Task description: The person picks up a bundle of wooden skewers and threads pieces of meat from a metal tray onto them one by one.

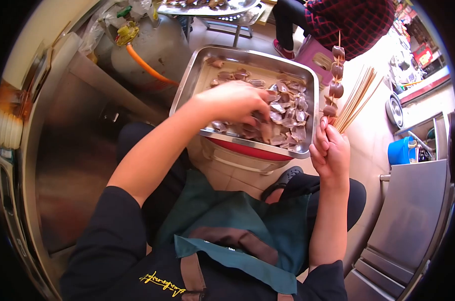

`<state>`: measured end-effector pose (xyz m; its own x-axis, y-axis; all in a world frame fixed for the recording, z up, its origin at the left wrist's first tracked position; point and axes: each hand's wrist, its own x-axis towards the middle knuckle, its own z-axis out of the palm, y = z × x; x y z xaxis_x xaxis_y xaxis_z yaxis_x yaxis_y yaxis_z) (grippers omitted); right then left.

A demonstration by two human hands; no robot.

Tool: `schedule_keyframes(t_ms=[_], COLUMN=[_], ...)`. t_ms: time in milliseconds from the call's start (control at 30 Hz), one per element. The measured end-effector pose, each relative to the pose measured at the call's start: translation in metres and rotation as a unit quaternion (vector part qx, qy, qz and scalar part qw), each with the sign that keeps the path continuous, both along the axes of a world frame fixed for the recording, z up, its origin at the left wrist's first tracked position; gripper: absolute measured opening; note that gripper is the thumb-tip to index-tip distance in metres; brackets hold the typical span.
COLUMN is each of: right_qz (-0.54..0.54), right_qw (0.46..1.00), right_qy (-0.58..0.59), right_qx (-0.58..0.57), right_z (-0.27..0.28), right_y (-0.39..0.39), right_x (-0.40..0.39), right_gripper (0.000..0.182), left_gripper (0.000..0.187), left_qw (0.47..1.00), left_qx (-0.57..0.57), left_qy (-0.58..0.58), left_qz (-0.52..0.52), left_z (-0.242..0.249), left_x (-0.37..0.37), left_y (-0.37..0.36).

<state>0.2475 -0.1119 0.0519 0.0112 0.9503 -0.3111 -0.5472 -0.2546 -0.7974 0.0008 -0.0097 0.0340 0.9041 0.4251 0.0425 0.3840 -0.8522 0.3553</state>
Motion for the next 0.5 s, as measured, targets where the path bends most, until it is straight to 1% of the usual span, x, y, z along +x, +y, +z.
schedule_keyframes(t_ms=[67,100,167,200,267,300,333,400,467,500], right_qz=[-0.004,-0.011,-0.010,-0.004,-0.005,-0.003,-0.002,-0.005,-0.007,-0.008], right_qw=[1.000,1.000,1.000,1.000,1.000,1.000,1.000,1.000,1.000,1.000], right_qy=[0.005,0.003,0.003,0.004,0.007,0.017,0.026,0.023,0.022,0.022], right_qx=[0.004,0.004,0.005,0.008,0.010,0.007,0.004,0.008,0.011,0.013], right_z=[0.000,0.001,0.002,0.002,0.001,0.001,0.002,0.003,0.003,0.002], right_y=[0.000,0.000,0.000,0.000,0.001,0.001,0.001,0.000,-0.001,-0.001], right_x=[0.006,0.007,0.009,0.009,0.009,0.009,0.008,0.008,0.010,0.011], right_gripper=[0.017,0.017,0.017,0.017,0.017,0.017,0.017,0.017,0.017,0.017], left_gripper=[0.026,0.026,0.028,0.028,0.030,0.032,0.029,0.027,0.027,0.029], left_qw=[0.996,0.996,0.996,0.996,0.996,0.993,0.994,0.997,0.993,0.993], left_qx=[-0.028,-0.028,-0.020,-0.020,-0.085,-0.096,-0.085,-0.052,-0.023,0.019], left_qy=[0.067,0.067,0.053,0.054,0.016,0.066,0.065,0.006,0.011,0.000], left_qz=[0.058,0.052,0.071,0.067,0.024,0.018,0.025,0.052,0.116,0.119], left_z=[0.014,0.014,0.016,0.015,0.015,0.006,0.003,-0.011,-0.004,-0.002], left_x=[-0.011,-0.013,-0.012,-0.007,0.010,0.017,0.024,0.028,0.026,0.021], left_y=[0.001,0.002,0.003,0.000,-0.011,-0.010,-0.012,-0.004,-0.002,0.000])
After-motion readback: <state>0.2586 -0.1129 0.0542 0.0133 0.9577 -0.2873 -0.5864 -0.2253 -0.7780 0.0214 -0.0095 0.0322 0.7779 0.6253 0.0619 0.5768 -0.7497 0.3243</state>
